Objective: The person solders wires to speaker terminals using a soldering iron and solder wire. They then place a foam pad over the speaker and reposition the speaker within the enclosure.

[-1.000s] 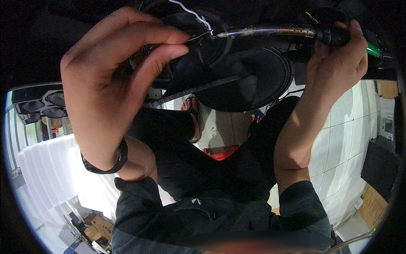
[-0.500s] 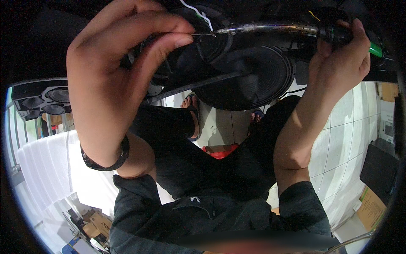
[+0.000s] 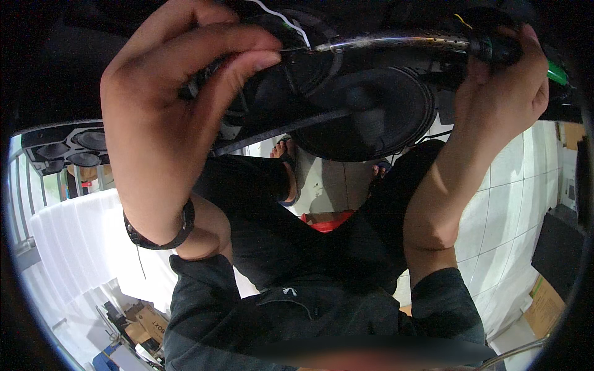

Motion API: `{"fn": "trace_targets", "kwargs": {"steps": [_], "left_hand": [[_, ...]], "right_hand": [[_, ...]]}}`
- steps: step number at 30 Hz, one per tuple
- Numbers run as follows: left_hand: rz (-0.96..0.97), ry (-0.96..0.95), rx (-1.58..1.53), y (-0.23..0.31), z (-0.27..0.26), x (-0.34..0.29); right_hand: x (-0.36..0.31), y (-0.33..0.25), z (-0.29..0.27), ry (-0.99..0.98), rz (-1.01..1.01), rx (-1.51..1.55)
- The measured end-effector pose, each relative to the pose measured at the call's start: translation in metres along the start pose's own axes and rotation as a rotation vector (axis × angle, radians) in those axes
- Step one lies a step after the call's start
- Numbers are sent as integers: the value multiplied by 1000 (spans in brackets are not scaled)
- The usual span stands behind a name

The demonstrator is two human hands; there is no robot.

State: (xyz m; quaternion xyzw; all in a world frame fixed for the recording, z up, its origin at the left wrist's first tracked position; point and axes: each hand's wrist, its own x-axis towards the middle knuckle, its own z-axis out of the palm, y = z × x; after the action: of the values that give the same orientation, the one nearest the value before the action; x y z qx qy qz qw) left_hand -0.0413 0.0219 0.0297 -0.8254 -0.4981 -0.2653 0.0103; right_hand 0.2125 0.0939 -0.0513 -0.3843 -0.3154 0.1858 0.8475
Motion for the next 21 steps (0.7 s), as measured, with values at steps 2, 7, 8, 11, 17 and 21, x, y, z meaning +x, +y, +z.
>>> {"fn": "trace_targets", "kwargs": {"steps": [2, 7, 8, 11, 17, 21], "left_hand": [[-8, -17, 26, 2, 0, 0], [33, -54, 92, 8, -2, 2], [34, -56, 76, 7, -2, 2], [28, -30, 1, 2, -1, 3], [2, -1, 6, -3, 2, -3], [-47, 24, -3, -1, 4, -3]], "right_hand": [[1, 1, 1, 29, -20, -16], [2, 3, -1, 46, -6, 12], [2, 3, -2, -5, -22, 5], [3, 3, -6, -88, -47, -9], [3, 4, -8, -74, -46, -22], [3, 2, -7, -118, -18, -2]]}}
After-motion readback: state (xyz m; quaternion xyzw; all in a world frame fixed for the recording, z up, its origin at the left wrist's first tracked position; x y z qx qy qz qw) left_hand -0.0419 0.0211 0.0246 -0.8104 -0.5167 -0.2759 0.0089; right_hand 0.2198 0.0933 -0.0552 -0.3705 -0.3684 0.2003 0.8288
